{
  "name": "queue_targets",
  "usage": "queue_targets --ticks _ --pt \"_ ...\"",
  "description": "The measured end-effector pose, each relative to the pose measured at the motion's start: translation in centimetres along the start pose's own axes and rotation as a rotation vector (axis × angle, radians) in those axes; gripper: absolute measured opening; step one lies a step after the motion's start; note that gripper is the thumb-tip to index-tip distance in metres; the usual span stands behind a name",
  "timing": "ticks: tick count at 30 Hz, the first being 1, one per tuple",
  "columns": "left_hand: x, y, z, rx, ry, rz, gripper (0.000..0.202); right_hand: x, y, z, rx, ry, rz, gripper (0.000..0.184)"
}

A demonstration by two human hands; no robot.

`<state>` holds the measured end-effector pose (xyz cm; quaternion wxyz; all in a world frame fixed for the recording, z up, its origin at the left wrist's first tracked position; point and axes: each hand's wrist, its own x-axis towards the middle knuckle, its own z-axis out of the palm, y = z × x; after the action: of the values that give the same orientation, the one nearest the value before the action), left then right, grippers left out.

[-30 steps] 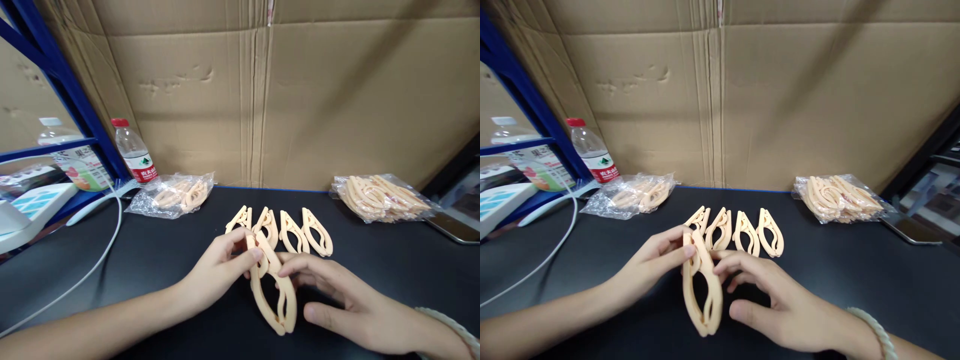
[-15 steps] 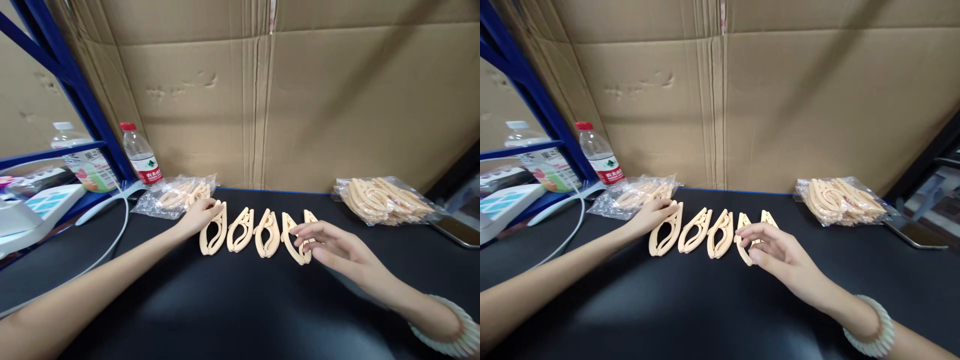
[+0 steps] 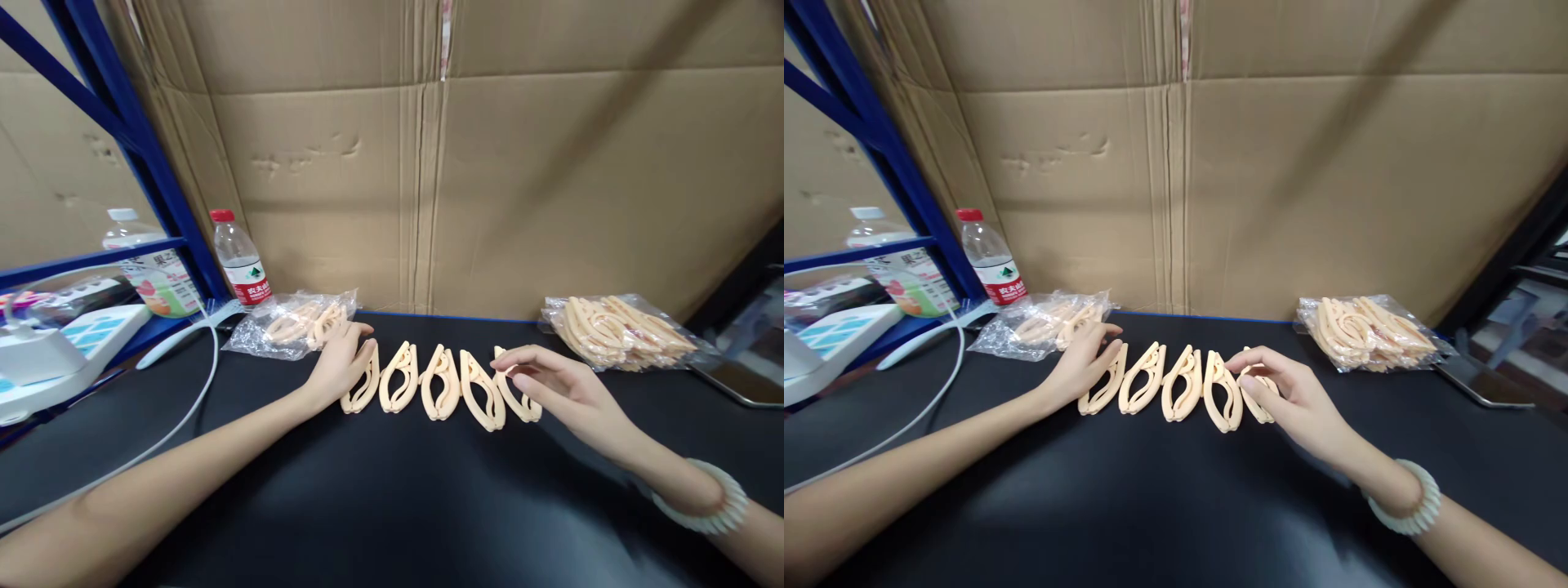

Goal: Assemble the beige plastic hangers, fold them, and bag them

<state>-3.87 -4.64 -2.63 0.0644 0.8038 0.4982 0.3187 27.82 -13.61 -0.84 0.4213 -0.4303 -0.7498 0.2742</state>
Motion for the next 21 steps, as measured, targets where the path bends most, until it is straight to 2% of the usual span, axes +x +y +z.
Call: queue_targets --ticks 2,4,5,8,11,15,18,21 --pt "-0.6 1.3 -0.8 -0.005 -0.080 0.111 0.033 0.0 0.3 -0.5 -0.198 -0.031 -0.105 0.027" --pt "-1.6 2.7 -1.4 0.054 -0.240 0.262 0.041 -0.2 0.3 -0.5 -0.422 -0.119 -0.173 0.033" --pt "-2.1 3.4 -1.5 0.125 -0.302 0.292 0.048 -0.4 0.2 -0.3 -0.524 -0.181 -0.183 0.040" --pt "-3.7 4.9 -1.2 0.222 -0.414 0.260 0.064 -1.1 -0.1 0.9 -0.708 -0.355 -0.147 0.060" --pt "-4.9 5.7 -0.4 0.230 -0.448 0.257 0.072 -1.7 -0.1 2.1 -0.726 -0.424 -0.116 0.065" --pt "-5.1 6.0 0.4 0.235 -0.466 0.264 0.074 -1.9 0.5 2.8 -0.713 -0.419 -0.105 0.066" --pt "-4.1 6.1 1.1 0.255 -0.464 0.254 0.074 -1.4 1.3 2.5 -0.724 -0.411 -0.085 0.070" --pt "-2.0 6.1 2.2 0.273 -0.470 0.261 0.073 0.0 2.5 1.9 -0.772 -0.410 -0.071 0.069"
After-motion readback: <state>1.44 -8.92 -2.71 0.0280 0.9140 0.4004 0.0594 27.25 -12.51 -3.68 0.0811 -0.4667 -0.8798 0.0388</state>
